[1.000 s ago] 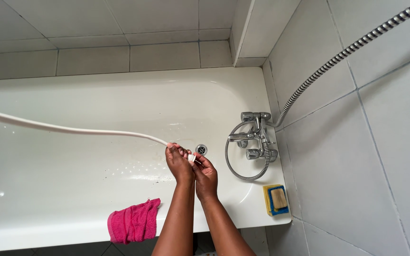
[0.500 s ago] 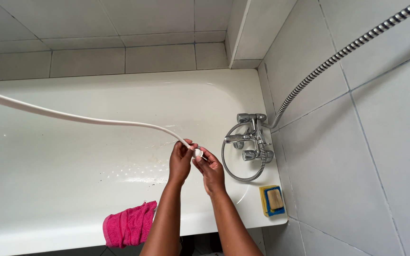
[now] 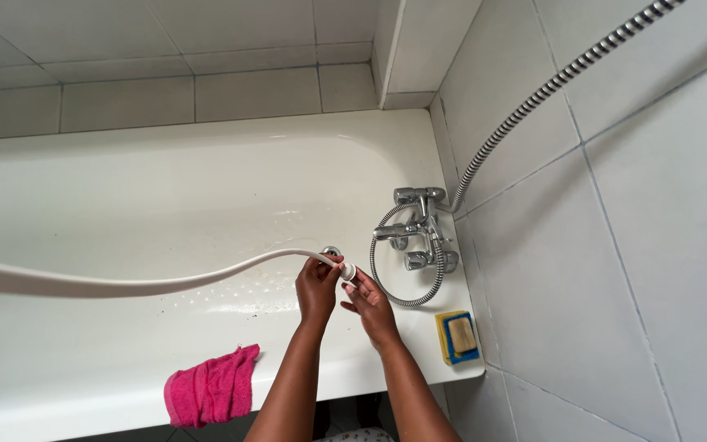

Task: Cleaning the bathtub and the surrounding wall tiles with a sponge and water.

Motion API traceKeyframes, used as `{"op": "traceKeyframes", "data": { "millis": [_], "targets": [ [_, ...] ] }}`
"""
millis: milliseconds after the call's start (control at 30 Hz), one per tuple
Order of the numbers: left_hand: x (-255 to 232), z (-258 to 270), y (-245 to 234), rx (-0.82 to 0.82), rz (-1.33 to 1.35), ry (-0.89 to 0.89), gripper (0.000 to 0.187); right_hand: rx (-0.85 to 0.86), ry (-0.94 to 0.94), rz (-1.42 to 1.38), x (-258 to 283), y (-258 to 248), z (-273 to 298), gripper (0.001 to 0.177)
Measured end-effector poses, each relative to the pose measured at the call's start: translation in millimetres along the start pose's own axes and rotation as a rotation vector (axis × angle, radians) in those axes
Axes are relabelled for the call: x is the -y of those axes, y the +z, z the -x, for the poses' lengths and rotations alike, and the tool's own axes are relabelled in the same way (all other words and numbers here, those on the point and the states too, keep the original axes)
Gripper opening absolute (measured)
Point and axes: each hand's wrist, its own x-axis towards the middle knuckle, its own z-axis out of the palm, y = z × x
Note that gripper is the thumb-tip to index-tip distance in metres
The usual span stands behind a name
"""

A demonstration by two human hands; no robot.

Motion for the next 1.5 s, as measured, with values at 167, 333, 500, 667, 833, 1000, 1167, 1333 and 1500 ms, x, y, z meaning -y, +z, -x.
{"op": "traceKeyframes", "data": {
  "millis": [167,333,500,667,833,1000,1167,1333,1500],
  "targets": [
    [19,7,20,0.01,-0.019,0.036,0.017,-0.066,-0.028,0.128,-22,-36,-11,0.054],
    [30,12,39,-0.033,-0.06,0.05,0.019,-0.272,-0.056,0.641,-11,-60,2,0.047],
    [25,13,59,-0.038,-0.136,-0.001,0.019,-0.467,-0.53,1.321,-24,-101,-22,0.045],
    [24,13,78,-0.003,-0.187,0.002,0.016,-0.382,-0.646,1.539,-26,-118,-56,0.055],
    [29,13,89,-0.011,-0.201,0.039,0.015,-0.316,-0.71,1.534,-10,-114,-73,0.056],
    [26,13,93,0.013,-0.204,0.021,0.013,-0.178,-0.64,1.64,-8,-122,-104,0.034],
    [27,9,93,0.01,-0.228,0.012,0.013,-0.078,-0.428,1.675,-7,-120,-149,0.025],
    [29,6,94,0.022,-0.225,0.012,0.013,0.164,-0.062,1.649,32,-111,-156,0.035],
    [32,4,99,0.03,-0.21,0.053,0.016,-0.006,-0.432,1.466,37,-108,-118,0.027]
  ]
}}
